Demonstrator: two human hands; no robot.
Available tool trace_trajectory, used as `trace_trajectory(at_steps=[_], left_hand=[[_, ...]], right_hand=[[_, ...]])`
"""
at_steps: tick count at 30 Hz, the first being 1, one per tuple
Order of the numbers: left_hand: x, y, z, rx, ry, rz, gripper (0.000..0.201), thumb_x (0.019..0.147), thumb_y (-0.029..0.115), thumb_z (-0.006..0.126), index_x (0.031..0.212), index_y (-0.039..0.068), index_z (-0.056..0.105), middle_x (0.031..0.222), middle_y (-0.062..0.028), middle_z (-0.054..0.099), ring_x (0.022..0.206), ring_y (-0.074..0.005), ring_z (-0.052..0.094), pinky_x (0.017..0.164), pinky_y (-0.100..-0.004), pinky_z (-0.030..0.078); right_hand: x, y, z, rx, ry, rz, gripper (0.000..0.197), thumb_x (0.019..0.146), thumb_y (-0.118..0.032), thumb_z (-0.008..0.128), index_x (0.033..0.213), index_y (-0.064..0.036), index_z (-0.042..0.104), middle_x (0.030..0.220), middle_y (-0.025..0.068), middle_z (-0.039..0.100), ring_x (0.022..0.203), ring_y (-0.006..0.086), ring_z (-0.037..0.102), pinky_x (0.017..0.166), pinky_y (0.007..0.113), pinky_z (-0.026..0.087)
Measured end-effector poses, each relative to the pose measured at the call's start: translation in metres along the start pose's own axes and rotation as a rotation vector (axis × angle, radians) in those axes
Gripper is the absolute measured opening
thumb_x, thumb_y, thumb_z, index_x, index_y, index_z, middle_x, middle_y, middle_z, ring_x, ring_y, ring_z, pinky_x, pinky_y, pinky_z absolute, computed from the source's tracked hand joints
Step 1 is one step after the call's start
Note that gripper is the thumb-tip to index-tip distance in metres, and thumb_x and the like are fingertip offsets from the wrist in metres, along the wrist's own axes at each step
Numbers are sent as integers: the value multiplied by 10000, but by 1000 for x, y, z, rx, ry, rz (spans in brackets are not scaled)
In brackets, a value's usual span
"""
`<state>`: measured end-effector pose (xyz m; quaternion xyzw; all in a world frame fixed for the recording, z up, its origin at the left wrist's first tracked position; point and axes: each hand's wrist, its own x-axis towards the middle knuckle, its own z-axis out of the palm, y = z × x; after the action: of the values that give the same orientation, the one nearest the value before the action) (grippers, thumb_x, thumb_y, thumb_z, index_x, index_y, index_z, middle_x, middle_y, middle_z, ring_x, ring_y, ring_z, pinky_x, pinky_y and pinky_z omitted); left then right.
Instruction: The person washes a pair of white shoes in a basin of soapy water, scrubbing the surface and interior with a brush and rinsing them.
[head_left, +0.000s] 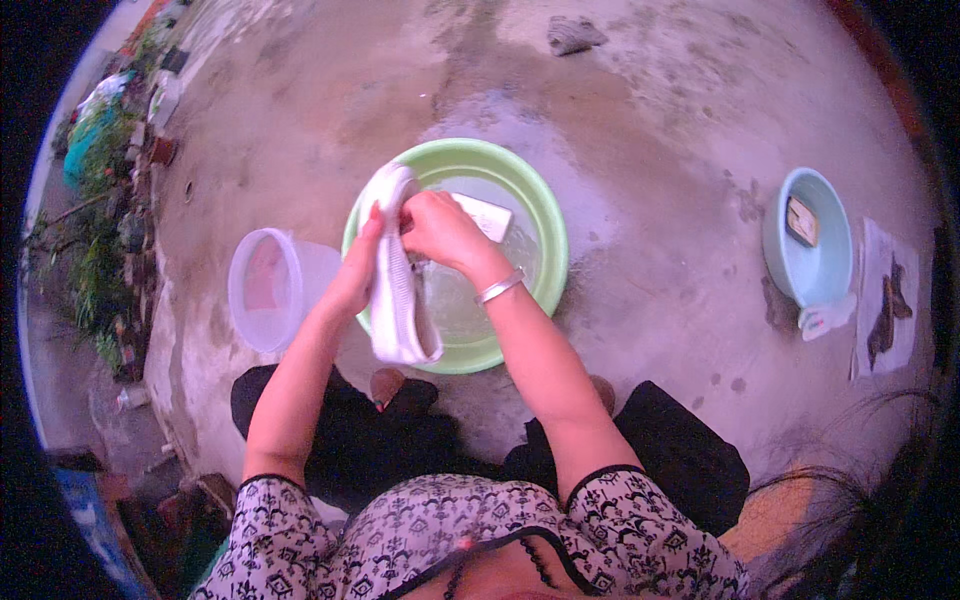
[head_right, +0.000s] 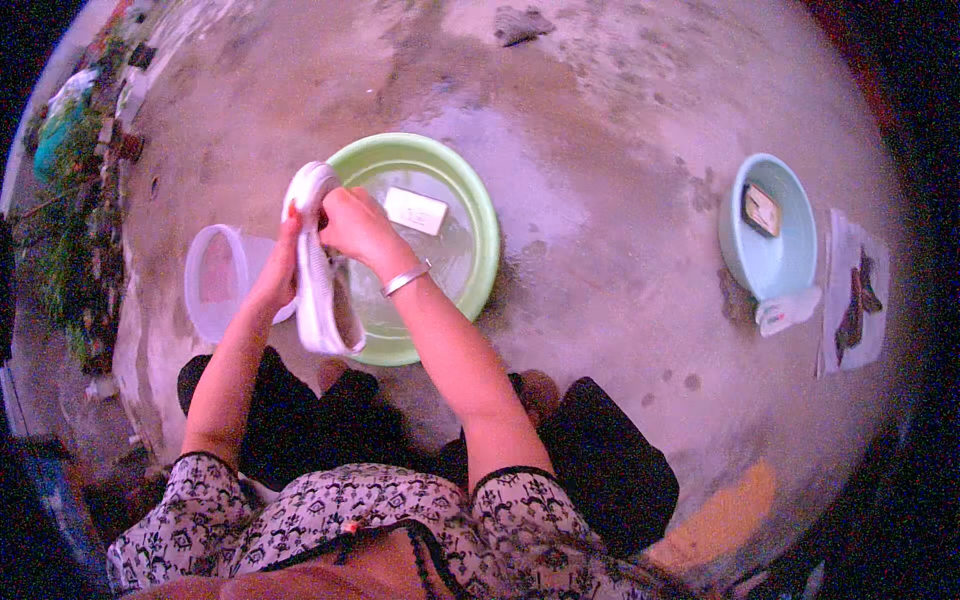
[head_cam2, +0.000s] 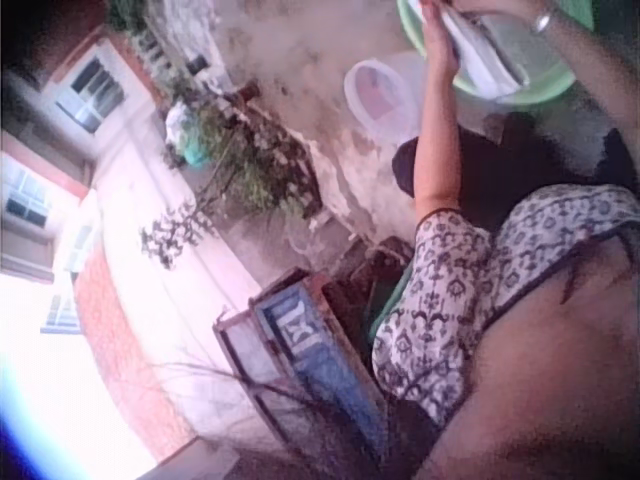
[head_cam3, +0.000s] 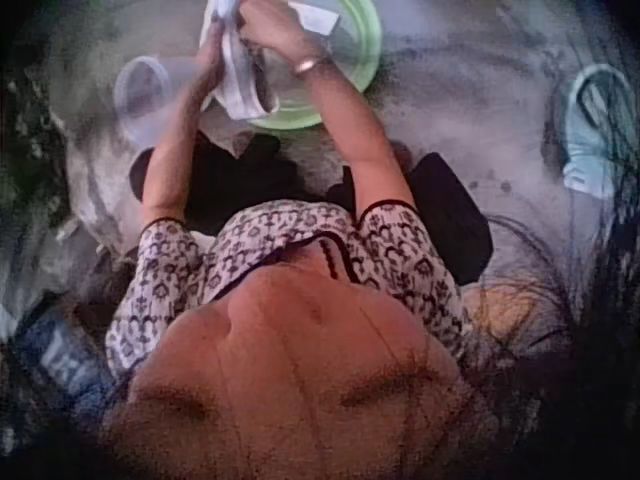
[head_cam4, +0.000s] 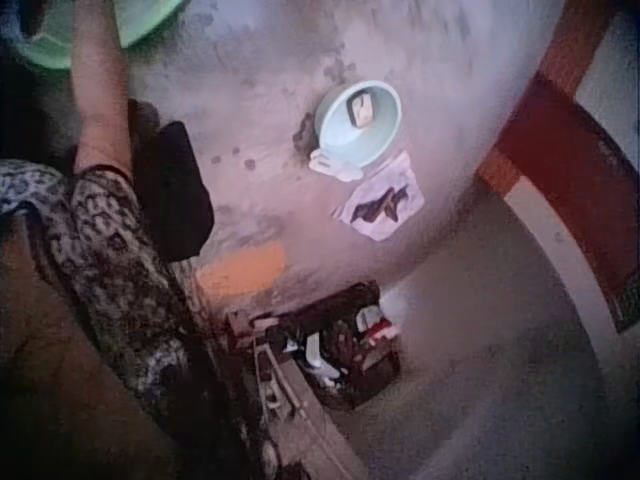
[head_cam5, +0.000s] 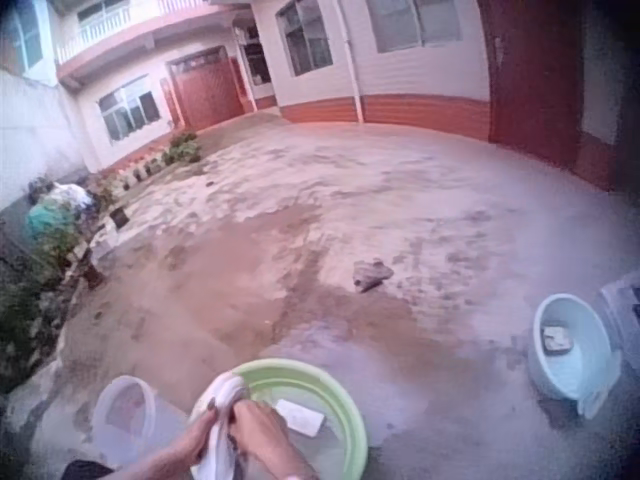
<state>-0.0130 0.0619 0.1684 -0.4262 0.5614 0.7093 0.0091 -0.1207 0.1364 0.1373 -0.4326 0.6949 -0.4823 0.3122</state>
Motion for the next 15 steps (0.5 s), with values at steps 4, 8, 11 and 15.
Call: trace_trajectory(at_steps=[4, 8, 11, 15], left_hand=[[-4, -9, -16, 8, -15, 14, 711, 770, 607, 333, 1230, 65, 321, 1103, -96, 469, 943, -185, 490, 800, -317, 399], [-11, -6, -33, 0, 31, 93, 697, 773, 586, 364, 1223, 56, 333, 1051, -89, 489, 916, -165, 487, 774, -291, 400], [-17, -5, -33, -40, 45, 95, 664, 787, 560, 374, 1199, 40, 350, 1033, -84, 496, 902, -154, 498, 777, -279, 404], [-17, 2, -41, -59, -6, 77, 630, 797, 552, 360, 1158, 36, 385, 988, -79, 523, 860, -152, 523, 754, -289, 429]], right_hand=[[3, -6, 16, 6, 36, -29, 181, 598, -112, 589, 731, 10, 605, 670, 195, 573, 638, 284, 592, 591, 329, 461], [1, -3, 39, 332, 111, -51, 187, 608, -110, 594, 741, 21, 599, 646, 168, 586, 597, 221, 593, 577, 303, 454], [3, -4, 49, 391, 150, -49, 190, 617, -103, 588, 752, 30, 594, 635, 158, 588, 580, 185, 586, 557, 288, 450], [1, -22, 39, 69, 169, -47, 183, 624, -135, 591, 687, 36, 578, 625, 163, 578, 595, 246, 592, 548, 319, 456]])
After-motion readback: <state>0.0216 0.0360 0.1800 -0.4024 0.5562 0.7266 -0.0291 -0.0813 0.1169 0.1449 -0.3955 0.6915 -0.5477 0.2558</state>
